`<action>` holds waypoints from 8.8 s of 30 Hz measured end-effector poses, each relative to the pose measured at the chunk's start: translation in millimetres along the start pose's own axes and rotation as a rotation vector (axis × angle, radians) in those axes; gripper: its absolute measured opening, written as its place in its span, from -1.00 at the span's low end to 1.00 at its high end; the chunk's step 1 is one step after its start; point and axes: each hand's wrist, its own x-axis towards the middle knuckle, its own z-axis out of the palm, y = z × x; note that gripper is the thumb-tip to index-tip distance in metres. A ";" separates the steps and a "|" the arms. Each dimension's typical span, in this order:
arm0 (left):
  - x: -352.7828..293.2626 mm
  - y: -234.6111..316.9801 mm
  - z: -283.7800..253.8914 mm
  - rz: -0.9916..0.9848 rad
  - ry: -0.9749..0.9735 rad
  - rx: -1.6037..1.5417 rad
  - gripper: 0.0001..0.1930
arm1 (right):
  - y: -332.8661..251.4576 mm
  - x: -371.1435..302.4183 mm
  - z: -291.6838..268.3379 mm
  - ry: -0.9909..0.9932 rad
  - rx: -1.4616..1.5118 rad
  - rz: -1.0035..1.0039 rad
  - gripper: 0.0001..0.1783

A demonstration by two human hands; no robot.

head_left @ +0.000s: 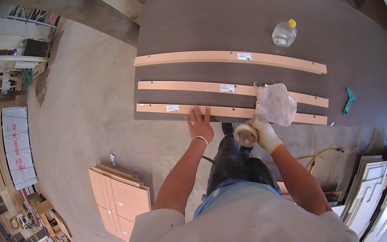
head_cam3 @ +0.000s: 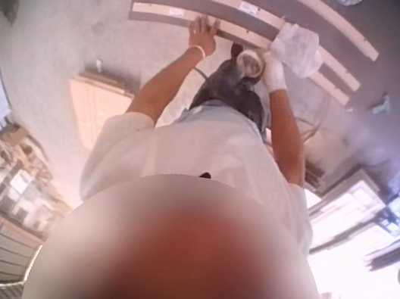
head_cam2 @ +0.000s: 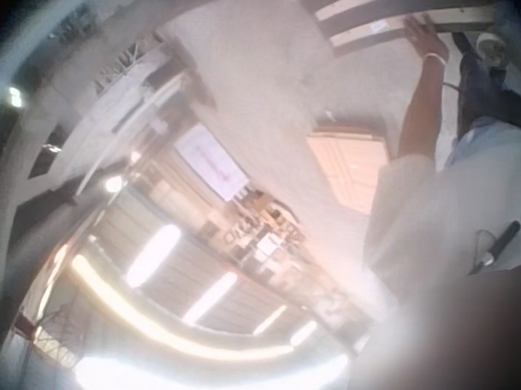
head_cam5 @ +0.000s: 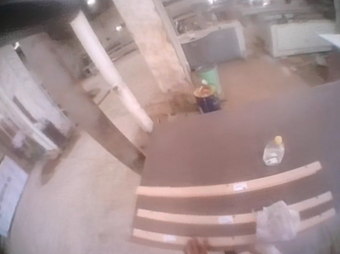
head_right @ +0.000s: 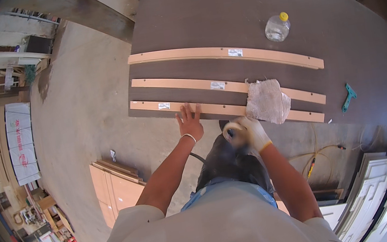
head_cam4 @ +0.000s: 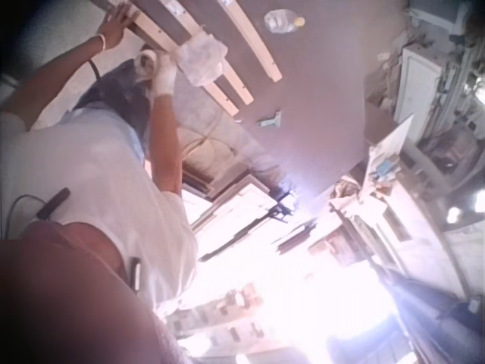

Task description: The person scrapes the edges of several wooden strips on a workbench using a handheld scraper. They wipe the strips with a cloth, apply tape, and continue scraping along the edges to remove material.

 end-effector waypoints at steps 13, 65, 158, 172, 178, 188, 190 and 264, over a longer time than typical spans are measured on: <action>22.5 -141.8 24.0 -0.243 0.079 -0.142 0.11 | -46.2 -121.5 -102.2 0.564 0.492 -0.174 -0.31; 122.7 -42.2 -36.8 0.797 0.292 -0.080 -0.15 | 38.7 -212.6 -2.1 1.162 0.662 -0.417 -0.36; 153.8 34.3 -42.3 1.053 0.138 -0.033 -0.11 | 52.4 -268.4 114.4 1.265 1.183 -0.597 -0.31; 134.7 35.5 -50.7 0.940 0.041 0.105 -0.13 | -16.3 -317.1 -15.0 0.717 0.849 -1.193 -0.19; 118.6 35.4 -54.6 0.921 0.044 0.277 -0.24 | -28.6 -198.7 -33.6 0.613 1.156 -0.507 -0.14; 124.6 90.4 -103.4 0.922 0.185 0.074 -0.08 | -19.5 -115.1 -99.1 0.509 1.225 -0.255 -0.17; 174.8 137.7 -127.9 0.817 0.262 -0.230 0.00 | -20.5 -99.5 -118.6 0.535 1.212 -0.265 -0.01; 146.1 4.0 -10.7 0.479 0.433 0.060 -0.32 | -56.7 22.9 -276.6 1.232 -1.009 -0.391 -0.38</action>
